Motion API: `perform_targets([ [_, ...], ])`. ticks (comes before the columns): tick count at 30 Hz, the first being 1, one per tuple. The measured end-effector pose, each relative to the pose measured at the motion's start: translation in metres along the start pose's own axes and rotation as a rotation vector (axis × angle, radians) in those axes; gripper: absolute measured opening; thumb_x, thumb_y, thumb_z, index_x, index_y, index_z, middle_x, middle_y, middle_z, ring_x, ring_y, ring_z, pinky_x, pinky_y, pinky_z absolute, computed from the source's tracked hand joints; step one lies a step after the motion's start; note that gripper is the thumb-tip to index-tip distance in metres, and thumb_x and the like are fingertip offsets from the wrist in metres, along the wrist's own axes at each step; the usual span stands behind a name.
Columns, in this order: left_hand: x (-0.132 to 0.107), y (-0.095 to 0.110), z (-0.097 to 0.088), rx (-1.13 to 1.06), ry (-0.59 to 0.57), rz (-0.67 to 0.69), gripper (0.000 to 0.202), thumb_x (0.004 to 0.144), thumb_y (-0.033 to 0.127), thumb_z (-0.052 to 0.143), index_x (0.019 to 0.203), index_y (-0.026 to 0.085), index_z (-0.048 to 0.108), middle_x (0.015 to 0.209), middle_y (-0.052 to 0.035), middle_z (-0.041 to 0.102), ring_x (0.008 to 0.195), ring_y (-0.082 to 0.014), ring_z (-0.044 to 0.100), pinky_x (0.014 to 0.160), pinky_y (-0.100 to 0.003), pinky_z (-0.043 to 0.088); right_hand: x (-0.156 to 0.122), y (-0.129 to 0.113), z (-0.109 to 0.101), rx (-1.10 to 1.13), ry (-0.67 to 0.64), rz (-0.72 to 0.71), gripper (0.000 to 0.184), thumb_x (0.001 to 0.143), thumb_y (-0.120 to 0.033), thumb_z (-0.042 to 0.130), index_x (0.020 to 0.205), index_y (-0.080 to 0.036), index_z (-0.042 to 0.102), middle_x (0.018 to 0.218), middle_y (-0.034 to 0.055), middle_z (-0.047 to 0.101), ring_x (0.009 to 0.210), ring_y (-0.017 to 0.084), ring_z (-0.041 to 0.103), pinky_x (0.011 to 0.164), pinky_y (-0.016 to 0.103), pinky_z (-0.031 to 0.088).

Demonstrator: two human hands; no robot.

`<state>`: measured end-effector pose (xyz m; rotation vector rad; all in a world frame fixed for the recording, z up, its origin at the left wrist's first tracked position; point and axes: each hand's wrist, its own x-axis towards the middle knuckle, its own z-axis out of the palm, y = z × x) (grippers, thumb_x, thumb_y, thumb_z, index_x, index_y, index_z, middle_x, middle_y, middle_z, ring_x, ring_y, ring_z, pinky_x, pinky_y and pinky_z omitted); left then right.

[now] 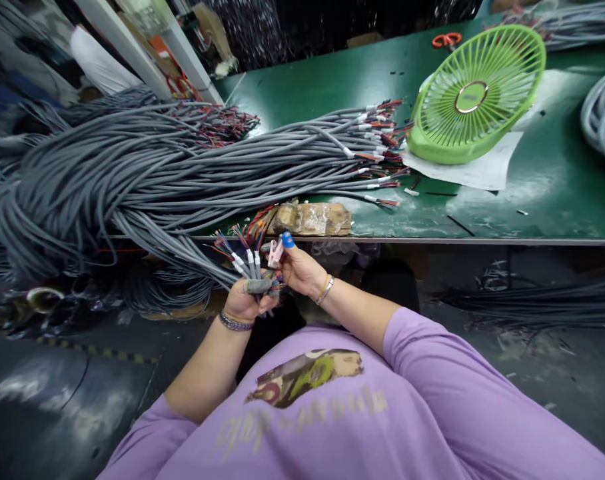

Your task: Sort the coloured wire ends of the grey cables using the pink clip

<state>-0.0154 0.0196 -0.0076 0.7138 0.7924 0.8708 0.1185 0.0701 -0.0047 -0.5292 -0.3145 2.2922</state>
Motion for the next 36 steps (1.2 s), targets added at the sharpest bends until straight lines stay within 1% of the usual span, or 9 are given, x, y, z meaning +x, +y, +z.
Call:
perform_targets([
  [5,-0.005,0.000,0.002,0.022,-0.015,0.015,0.031,0.063,0.037,0.077,0.063,0.009,0.064,0.037,-0.0013,0.052,0.023,-0.0099,0.042,0.027,-0.018,0.027,-0.005,-0.003,0.000,-0.020,-0.024,0.063,0.057,0.083,-0.072,0.048,0.083,-0.016,0.061,0.068,0.0008,0.063,0.057,0.013,0.055,0.054,0.024,0.045],
  [8,-0.012,-0.002,0.006,0.053,0.047,0.058,0.031,0.061,0.037,0.079,0.062,0.010,0.062,0.042,-0.0026,0.057,0.025,-0.0100,0.043,0.027,-0.019,0.029,-0.006,-0.005,-0.003,-0.040,-0.060,0.059,0.057,0.085,-0.071,0.046,0.084,-0.016,0.062,0.072,0.0021,0.063,0.057,0.011,0.053,0.051,0.022,0.040],
  [12,-0.023,-0.005,0.020,0.098,0.178,0.144,0.034,0.062,0.041,0.079,0.059,0.012,0.060,0.038,-0.0008,0.054,0.026,-0.0091,0.044,0.029,-0.018,0.029,-0.009,-0.007,-0.006,-0.087,-0.077,0.064,0.044,0.089,-0.058,0.052,0.090,-0.016,0.065,0.078,0.0028,0.064,0.059,0.010,0.051,0.052,0.021,0.039],
  [16,-0.029,-0.010,0.036,0.110,0.313,0.216,0.035,0.062,0.043,0.079,0.059,0.014,0.060,0.041,-0.0002,0.056,0.029,-0.0084,0.046,0.030,-0.017,0.032,-0.012,-0.007,-0.008,-0.172,-0.085,-0.025,0.026,0.088,-0.040,0.060,0.082,-0.015,0.065,0.072,0.0006,0.061,0.056,0.008,0.045,0.051,0.020,0.036],
  [18,-0.029,-0.013,0.041,0.114,0.363,0.249,0.035,0.063,0.042,0.078,0.058,0.014,0.059,0.042,0.0003,0.056,0.031,-0.0079,0.046,0.030,-0.017,0.033,-0.011,-0.005,-0.010,-0.217,-0.066,-0.086,0.030,0.087,-0.043,0.061,0.080,-0.015,0.066,0.070,0.0005,0.059,0.056,0.008,0.044,0.050,0.020,0.036],
  [21,-0.028,-0.016,0.043,0.117,0.394,0.278,0.032,0.065,0.041,0.077,0.059,0.014,0.059,0.043,0.0007,0.057,0.032,-0.0078,0.046,0.031,-0.017,0.035,-0.007,-0.003,-0.015,-0.272,-0.019,-0.145,0.043,0.085,-0.056,0.059,0.080,-0.014,0.067,0.070,0.0023,0.060,0.056,0.009,0.045,0.050,0.020,0.036],
  [27,-0.022,-0.016,0.040,0.075,0.435,0.323,0.030,0.065,0.040,0.077,0.063,0.015,0.060,0.045,0.0016,0.058,0.033,-0.0082,0.048,0.032,-0.017,0.036,0.000,0.001,-0.013,-0.325,-0.036,-0.154,0.054,0.079,-0.067,0.059,0.079,-0.014,0.067,0.068,0.0028,0.060,0.055,0.009,0.045,0.049,0.021,0.035],
  [32,-0.019,-0.016,0.046,0.056,0.518,0.327,0.029,0.064,0.039,0.078,0.066,0.016,0.061,0.050,0.0020,0.060,0.036,-0.0078,0.050,0.033,-0.017,0.038,-0.003,0.005,-0.006,-0.433,0.096,-0.302,0.057,0.082,-0.069,0.052,0.076,-0.015,0.068,0.058,0.0004,0.055,0.054,0.010,0.046,0.051,0.022,0.035],
  [36,-0.018,-0.017,0.050,0.071,0.554,0.305,0.030,0.064,0.039,0.078,0.065,0.016,0.059,0.049,0.0028,0.059,0.036,-0.0072,0.049,0.034,-0.017,0.039,-0.002,0.003,-0.003,-0.257,0.067,-0.154,0.056,0.080,-0.071,0.054,0.073,-0.016,0.064,0.061,0.0014,0.058,0.053,0.011,0.047,0.050,0.023,0.038],
])
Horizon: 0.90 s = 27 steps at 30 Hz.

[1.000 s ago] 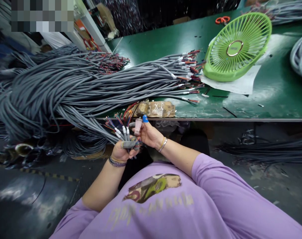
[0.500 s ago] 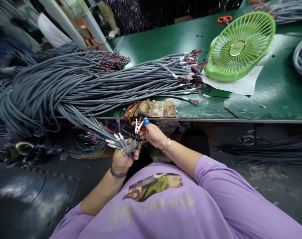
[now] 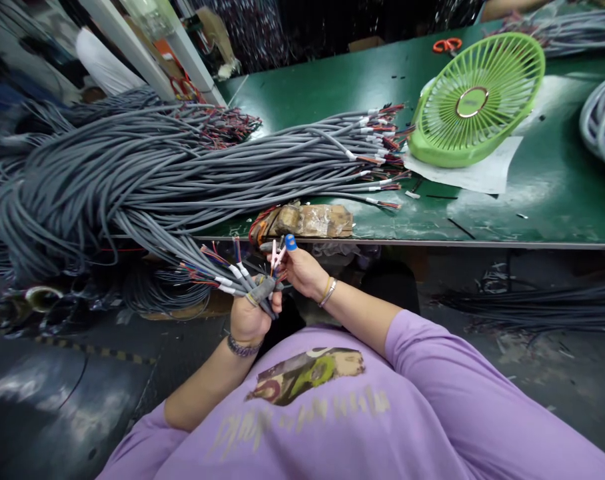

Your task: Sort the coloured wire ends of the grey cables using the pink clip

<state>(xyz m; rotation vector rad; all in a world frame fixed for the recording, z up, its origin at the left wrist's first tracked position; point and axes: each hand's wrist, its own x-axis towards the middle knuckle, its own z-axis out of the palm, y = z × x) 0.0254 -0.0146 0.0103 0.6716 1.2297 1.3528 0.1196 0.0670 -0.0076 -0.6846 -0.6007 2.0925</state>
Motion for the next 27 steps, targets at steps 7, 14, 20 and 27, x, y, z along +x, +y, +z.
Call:
perform_targets([
  [7,0.002,-0.004,0.000,0.009,0.042,-0.010,0.031,0.064,0.039,0.077,0.063,0.017,0.056,0.048,0.0033,0.058,0.037,-0.0076,0.050,0.035,-0.017,0.040,0.004,-0.004,0.008,0.182,0.042,0.080,0.049,0.078,-0.064,0.063,0.070,-0.016,0.059,0.059,-0.0006,0.057,0.050,0.008,0.045,0.049,0.021,0.039],
  [14,-0.003,-0.006,-0.002,0.019,0.041,-0.006,0.031,0.063,0.039,0.079,0.064,0.016,0.058,0.047,0.0034,0.058,0.037,-0.0074,0.050,0.035,-0.017,0.040,0.001,-0.002,0.004,0.190,0.022,0.118,0.054,0.082,-0.069,0.054,0.077,-0.016,0.062,0.066,0.0023,0.061,0.052,0.009,0.047,0.048,0.021,0.038],
  [20,-0.010,-0.005,-0.004,0.014,0.016,0.012,0.033,0.065,0.044,0.077,0.067,0.015,0.061,0.048,0.0022,0.059,0.038,-0.0076,0.051,0.035,-0.016,0.040,-0.007,-0.009,-0.006,0.174,-0.104,0.158,0.050,0.089,-0.064,0.046,0.088,-0.017,0.065,0.075,0.0032,0.064,0.056,0.011,0.049,0.050,0.021,0.040],
  [27,-0.004,-0.002,0.001,-0.023,0.077,0.070,0.032,0.066,0.042,0.078,0.067,0.016,0.061,0.049,0.0028,0.060,0.037,-0.0072,0.051,0.036,-0.016,0.041,-0.009,-0.006,-0.011,0.074,-0.092,0.055,0.031,0.085,-0.045,0.064,0.091,-0.014,0.068,0.074,0.0019,0.063,0.058,0.009,0.049,0.054,0.022,0.039],
])
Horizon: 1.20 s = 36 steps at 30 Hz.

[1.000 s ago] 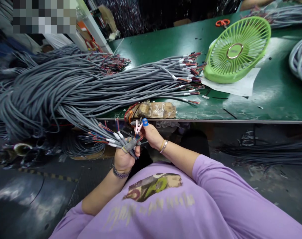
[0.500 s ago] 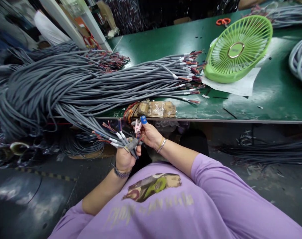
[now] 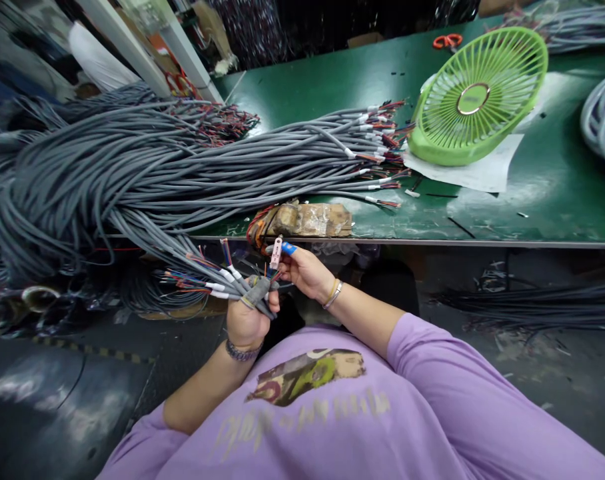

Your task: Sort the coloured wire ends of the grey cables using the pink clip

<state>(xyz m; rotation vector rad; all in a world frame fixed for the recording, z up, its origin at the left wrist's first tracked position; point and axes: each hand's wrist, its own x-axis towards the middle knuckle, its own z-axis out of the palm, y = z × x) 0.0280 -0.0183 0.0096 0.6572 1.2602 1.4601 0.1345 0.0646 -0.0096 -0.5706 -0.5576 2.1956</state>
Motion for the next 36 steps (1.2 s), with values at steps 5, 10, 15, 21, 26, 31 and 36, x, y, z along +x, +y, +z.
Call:
perform_targets([
  [5,0.000,0.000,0.002,-0.006,-0.002,0.006,0.030,0.067,0.040,0.077,0.067,0.015,0.061,0.049,0.0029,0.060,0.037,-0.0069,0.051,0.035,-0.016,0.041,0.003,0.006,-0.001,-0.139,0.095,-0.211,0.041,0.067,-0.051,0.079,0.067,-0.016,0.058,0.056,-0.0044,0.049,0.051,0.007,0.036,0.049,0.021,0.029],
  [10,-0.001,-0.001,0.003,0.008,0.007,-0.006,0.030,0.067,0.041,0.077,0.067,0.015,0.062,0.049,0.0027,0.060,0.037,-0.0070,0.051,0.036,-0.016,0.041,0.009,0.009,-0.001,-0.231,0.143,-0.306,0.052,0.070,-0.067,0.067,0.067,-0.016,0.059,0.055,-0.0034,0.047,0.050,0.008,0.036,0.048,0.022,0.027],
  [15,0.001,-0.004,0.003,-0.007,0.016,0.006,0.029,0.066,0.040,0.078,0.069,0.015,0.062,0.050,0.0026,0.061,0.039,-0.0074,0.052,0.037,-0.016,0.043,0.011,0.005,0.007,-0.027,0.021,-0.088,0.053,0.075,-0.067,0.064,0.073,-0.014,0.063,0.057,-0.0024,0.050,0.051,0.008,0.041,0.049,0.022,0.035],
  [21,0.003,-0.007,0.002,0.005,0.038,0.010,0.031,0.066,0.041,0.077,0.068,0.015,0.061,0.050,0.0028,0.060,0.039,-0.0074,0.052,0.036,-0.016,0.042,0.013,0.003,0.014,0.070,0.105,-0.076,0.046,0.079,-0.058,0.067,0.071,-0.013,0.064,0.054,-0.0026,0.051,0.050,0.008,0.042,0.049,0.022,0.036],
  [26,0.003,-0.011,0.000,0.024,0.028,0.019,0.030,0.067,0.041,0.077,0.065,0.015,0.061,0.050,0.0024,0.060,0.039,-0.0074,0.052,0.037,-0.016,0.043,0.012,0.004,0.014,0.098,0.117,-0.063,0.047,0.080,-0.059,0.065,0.073,-0.013,0.064,0.056,-0.0017,0.054,0.050,0.008,0.044,0.049,0.022,0.037],
  [31,0.000,-0.010,-0.001,0.004,-0.003,0.067,0.028,0.070,0.040,0.076,0.066,0.015,0.062,0.051,0.0025,0.060,0.039,-0.0076,0.053,0.037,-0.017,0.042,0.008,0.001,0.014,0.142,0.083,0.036,0.051,0.082,-0.065,0.058,0.079,-0.015,0.064,0.065,0.0006,0.061,0.053,0.010,0.050,0.049,0.022,0.039],
  [36,-0.006,-0.006,-0.002,0.010,-0.014,0.082,0.028,0.071,0.041,0.075,0.067,0.015,0.064,0.051,0.0021,0.061,0.039,-0.0075,0.053,0.037,-0.017,0.042,0.005,-0.002,0.011,0.126,0.044,0.094,0.044,0.088,-0.059,0.054,0.084,-0.016,0.065,0.072,0.0017,0.064,0.056,0.011,0.054,0.050,0.022,0.040],
])
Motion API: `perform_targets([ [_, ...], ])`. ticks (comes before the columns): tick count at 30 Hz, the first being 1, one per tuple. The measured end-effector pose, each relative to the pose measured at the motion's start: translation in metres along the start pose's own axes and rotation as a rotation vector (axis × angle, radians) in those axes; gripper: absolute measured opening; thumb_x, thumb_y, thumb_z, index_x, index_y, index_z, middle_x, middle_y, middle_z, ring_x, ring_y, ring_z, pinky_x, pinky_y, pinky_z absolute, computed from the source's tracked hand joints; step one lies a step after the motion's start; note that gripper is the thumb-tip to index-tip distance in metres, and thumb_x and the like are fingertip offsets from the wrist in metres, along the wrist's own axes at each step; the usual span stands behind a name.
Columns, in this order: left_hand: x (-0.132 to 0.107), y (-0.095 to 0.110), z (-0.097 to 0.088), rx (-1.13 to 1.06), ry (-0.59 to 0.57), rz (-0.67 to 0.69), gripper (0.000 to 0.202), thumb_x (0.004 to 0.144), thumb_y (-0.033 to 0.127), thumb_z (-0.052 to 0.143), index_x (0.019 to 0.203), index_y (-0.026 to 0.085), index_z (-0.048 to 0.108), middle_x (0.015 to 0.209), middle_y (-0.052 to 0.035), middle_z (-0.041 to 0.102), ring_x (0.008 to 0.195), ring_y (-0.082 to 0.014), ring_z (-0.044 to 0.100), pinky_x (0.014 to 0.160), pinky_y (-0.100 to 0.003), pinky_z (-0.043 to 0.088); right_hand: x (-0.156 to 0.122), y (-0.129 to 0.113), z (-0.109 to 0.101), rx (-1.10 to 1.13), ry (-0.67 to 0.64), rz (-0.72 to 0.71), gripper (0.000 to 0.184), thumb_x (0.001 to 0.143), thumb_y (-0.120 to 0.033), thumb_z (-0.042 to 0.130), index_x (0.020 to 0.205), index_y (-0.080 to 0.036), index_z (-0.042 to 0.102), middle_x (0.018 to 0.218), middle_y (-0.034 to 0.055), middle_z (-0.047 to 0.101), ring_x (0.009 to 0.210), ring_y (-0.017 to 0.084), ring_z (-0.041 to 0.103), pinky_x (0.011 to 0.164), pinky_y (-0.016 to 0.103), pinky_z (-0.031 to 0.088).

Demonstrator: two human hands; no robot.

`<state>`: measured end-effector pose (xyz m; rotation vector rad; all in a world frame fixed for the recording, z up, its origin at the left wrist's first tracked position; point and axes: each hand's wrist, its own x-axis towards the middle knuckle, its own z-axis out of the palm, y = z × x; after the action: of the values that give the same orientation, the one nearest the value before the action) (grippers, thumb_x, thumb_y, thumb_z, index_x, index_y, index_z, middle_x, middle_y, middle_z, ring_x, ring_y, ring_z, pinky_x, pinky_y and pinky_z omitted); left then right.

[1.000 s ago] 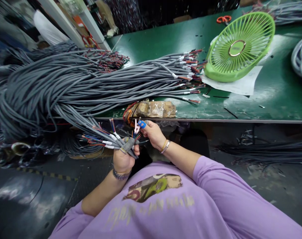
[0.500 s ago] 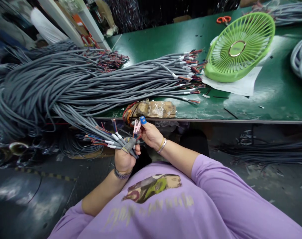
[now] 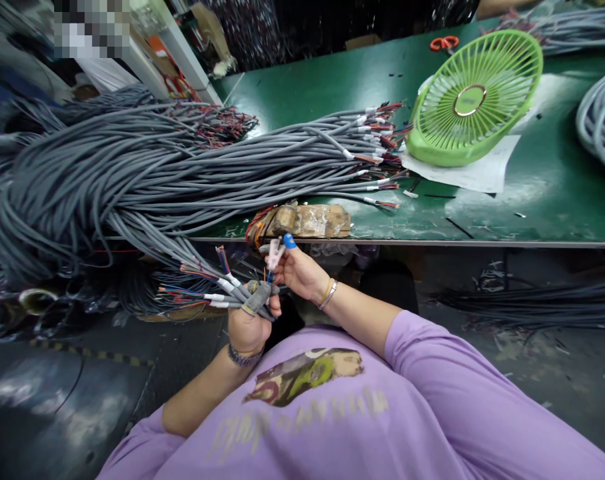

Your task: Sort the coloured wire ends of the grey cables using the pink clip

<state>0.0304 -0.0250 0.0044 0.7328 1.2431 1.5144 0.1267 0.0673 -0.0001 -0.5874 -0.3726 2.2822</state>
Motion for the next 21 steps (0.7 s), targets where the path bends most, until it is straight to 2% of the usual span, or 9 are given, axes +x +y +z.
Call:
perform_targets([
  [4,0.000,0.001,0.001,-0.012,0.036,0.031,0.027,0.069,0.040,0.076,0.069,0.015,0.065,0.051,0.0022,0.061,0.038,-0.0078,0.053,0.035,-0.016,0.041,0.000,0.000,-0.004,-0.048,0.014,-0.061,0.029,0.089,-0.043,0.059,0.084,-0.016,0.065,0.073,0.0023,0.065,0.061,0.011,0.056,0.053,0.021,0.041],
  [6,0.002,0.000,0.002,-0.022,0.061,0.041,0.027,0.069,0.040,0.076,0.068,0.015,0.065,0.051,0.0020,0.062,0.038,-0.0078,0.053,0.035,-0.016,0.041,0.000,0.000,-0.005,-0.084,0.029,-0.089,0.025,0.088,-0.040,0.061,0.085,-0.016,0.066,0.072,0.0022,0.064,0.061,0.011,0.055,0.053,0.021,0.041],
  [9,0.005,-0.001,0.004,-0.024,0.098,0.048,0.026,0.069,0.038,0.076,0.067,0.015,0.064,0.052,0.0020,0.062,0.039,-0.0077,0.054,0.036,-0.016,0.042,0.000,0.001,-0.008,-0.129,0.018,-0.123,0.030,0.081,-0.045,0.067,0.085,-0.016,0.065,0.070,0.0016,0.063,0.059,0.010,0.053,0.051,0.021,0.038],
  [12,0.006,-0.002,0.004,-0.008,0.114,0.054,0.023,0.069,0.036,0.075,0.067,0.015,0.065,0.052,0.0021,0.062,0.039,-0.0078,0.054,0.037,-0.016,0.043,0.000,0.004,-0.010,-0.192,0.013,-0.229,0.038,0.070,-0.050,0.077,0.073,-0.017,0.058,0.060,-0.0027,0.054,0.053,0.008,0.044,0.049,0.020,0.034],
  [15,0.006,-0.002,0.004,0.006,0.086,0.067,0.022,0.070,0.035,0.074,0.067,0.015,0.065,0.052,0.0023,0.062,0.040,-0.0072,0.054,0.037,-0.016,0.042,0.001,0.006,-0.013,-0.328,0.116,-0.420,0.047,0.067,-0.055,0.078,0.061,-0.017,0.051,0.051,-0.0061,0.044,0.047,0.006,0.034,0.047,0.020,0.026],
  [17,0.005,-0.002,0.004,0.008,0.066,0.072,0.022,0.072,0.035,0.074,0.066,0.015,0.065,0.053,0.0025,0.061,0.040,-0.0068,0.054,0.038,-0.016,0.042,0.003,0.007,-0.013,-0.394,0.158,-0.477,0.050,0.069,-0.062,0.073,0.061,-0.017,0.052,0.051,-0.0055,0.044,0.047,0.006,0.033,0.046,0.021,0.025],
  [18,0.005,-0.002,0.004,0.007,0.062,0.073,0.023,0.072,0.035,0.074,0.066,0.015,0.064,0.053,0.0025,0.061,0.040,-0.0067,0.054,0.038,-0.016,0.042,0.004,0.007,-0.012,-0.394,0.141,-0.451,0.052,0.069,-0.065,0.070,0.062,-0.016,0.054,0.052,-0.0045,0.047,0.047,0.006,0.035,0.046,0.021,0.027],
  [21,0.006,-0.004,0.004,0.008,0.065,0.066,0.024,0.072,0.036,0.074,0.065,0.015,0.064,0.054,0.0024,0.062,0.041,-0.0070,0.054,0.038,-0.016,0.043,0.006,0.006,-0.007,-0.276,0.035,-0.250,0.055,0.071,-0.071,0.064,0.068,-0.016,0.060,0.059,-0.0014,0.054,0.053,0.009,0.045,0.050,0.022,0.035],
])
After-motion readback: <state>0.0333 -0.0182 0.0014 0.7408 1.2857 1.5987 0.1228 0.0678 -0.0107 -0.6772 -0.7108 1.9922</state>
